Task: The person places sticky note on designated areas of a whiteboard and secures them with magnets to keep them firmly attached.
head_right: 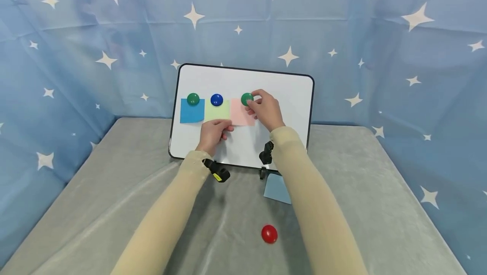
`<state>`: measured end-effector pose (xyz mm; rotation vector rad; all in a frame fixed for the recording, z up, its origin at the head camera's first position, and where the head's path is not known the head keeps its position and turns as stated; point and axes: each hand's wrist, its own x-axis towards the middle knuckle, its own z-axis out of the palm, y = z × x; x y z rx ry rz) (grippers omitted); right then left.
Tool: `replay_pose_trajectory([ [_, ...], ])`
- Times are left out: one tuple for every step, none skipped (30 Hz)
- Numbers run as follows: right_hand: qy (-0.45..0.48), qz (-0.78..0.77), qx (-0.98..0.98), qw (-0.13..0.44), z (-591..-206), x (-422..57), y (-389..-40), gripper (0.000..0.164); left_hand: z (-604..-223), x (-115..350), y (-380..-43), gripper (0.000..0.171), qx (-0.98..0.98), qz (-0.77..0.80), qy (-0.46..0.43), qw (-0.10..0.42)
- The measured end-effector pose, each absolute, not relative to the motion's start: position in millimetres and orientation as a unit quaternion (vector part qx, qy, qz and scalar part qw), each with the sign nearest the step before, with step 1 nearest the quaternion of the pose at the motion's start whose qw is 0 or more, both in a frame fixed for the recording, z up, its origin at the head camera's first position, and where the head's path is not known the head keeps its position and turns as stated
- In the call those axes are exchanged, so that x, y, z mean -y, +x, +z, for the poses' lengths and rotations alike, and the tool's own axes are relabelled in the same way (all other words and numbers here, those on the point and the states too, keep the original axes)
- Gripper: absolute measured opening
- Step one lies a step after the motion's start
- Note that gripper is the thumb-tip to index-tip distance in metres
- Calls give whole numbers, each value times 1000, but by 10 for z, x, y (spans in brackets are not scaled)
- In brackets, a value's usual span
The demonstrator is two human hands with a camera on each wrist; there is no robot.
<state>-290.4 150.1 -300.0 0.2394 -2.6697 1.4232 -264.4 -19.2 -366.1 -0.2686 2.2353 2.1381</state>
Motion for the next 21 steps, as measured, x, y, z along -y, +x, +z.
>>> replay_pose_trajectory([
  [79, 470, 878, 52, -3007, -1490, -2915, 32, -3667, 188, -2647, 19, -720, 688, -88, 20],
  [78, 472, 876, 51, -3015, -1479, -2927, 32, -3675, 184, -2650, 19, -720, 688, -88, 22],
  [77, 474, 876, 50, -3023, -1469, -2940, 32, -3682, 180, -2653, 19, -719, 689, -89, 23],
  [76, 476, 875, 49, -3029, -1459, -2950, 32, -3684, 177, -2655, 19, -718, 690, -89, 23],
  [74, 477, 874, 48, -3033, -1450, -2960, 32, -3684, 174, -2652, 18, -717, 691, -90, 23],
  [72, 478, 874, 47, -3036, -1440, -2970, 32, -3684, 172, -2650, 18, -716, 692, -90, 23],
  [70, 478, 874, 45, -3039, -1432, -2981, 32, -3685, 170, -2648, 18, -714, 693, -91, 24],
  [68, 478, 875, 44, -3042, -1424, -2994, 32, -3685, 170, -2645, 18, -713, 695, -92, 25],
  [67, 478, 875, 41, -3043, -1416, -3003, 32, -3682, 171, -2642, 19, -712, 696, -93, 26],
  [67, 476, 876, 38, -3044, -1408, -3010, 32, -3679, 173, -2639, 19, -711, 696, -94, 26],
  [67, 475, 877, 36, -3045, -1401, -3020, 32, -3678, 174, -2638, 19, -711, 697, -95, 27],
  [68, 472, 878, 34, -3047, -1395, -3029, 32, -3680, 175, -2640, 19, -711, 696, -96, 27],
  [69, 469, 880, 33, -3048, -1390, -3037, 32, -3681, 176, -2644, 19, -710, 697, -96, 28],
  [70, 467, 881, 32, -3049, -1385, -3043, 31, -3680, 177, -2647, 19, -710, 697, -95, 29],
  [71, 465, 882, 31, -3049, -1382, -3049, 32, -3680, 179, -2652, 19, -710, 697, -95, 29],
  [72, 462, 884, 31, -3049, -1380, -3054, 32, -3681, 180, -2656, 19, -710, 697, -96, 30],
  [73, 460, 884, 31, -3049, -1378, -3060, 32, -3681, 181, -2659, 19, -710, 697, -97, 31],
  [75, 457, 886, 32, -3048, -1375, -3064, 32, -3679, 182, -2664, 18, -710, 696, -97, 31],
  [76, 453, 888, 32, -3047, -1373, -3068, 33, -3677, 183, -2666, 18, -710, 697, -98, 31],
  [78, 447, 891, 34, -3046, -1370, -3073, 33, -3674, 184, -2668, 18, -710, 696, -98, 31],
  [80, 440, 894, 36, -3045, -1367, -3077, 33, -3671, 185, -2671, 18, -711, 696, -98, 30],
])
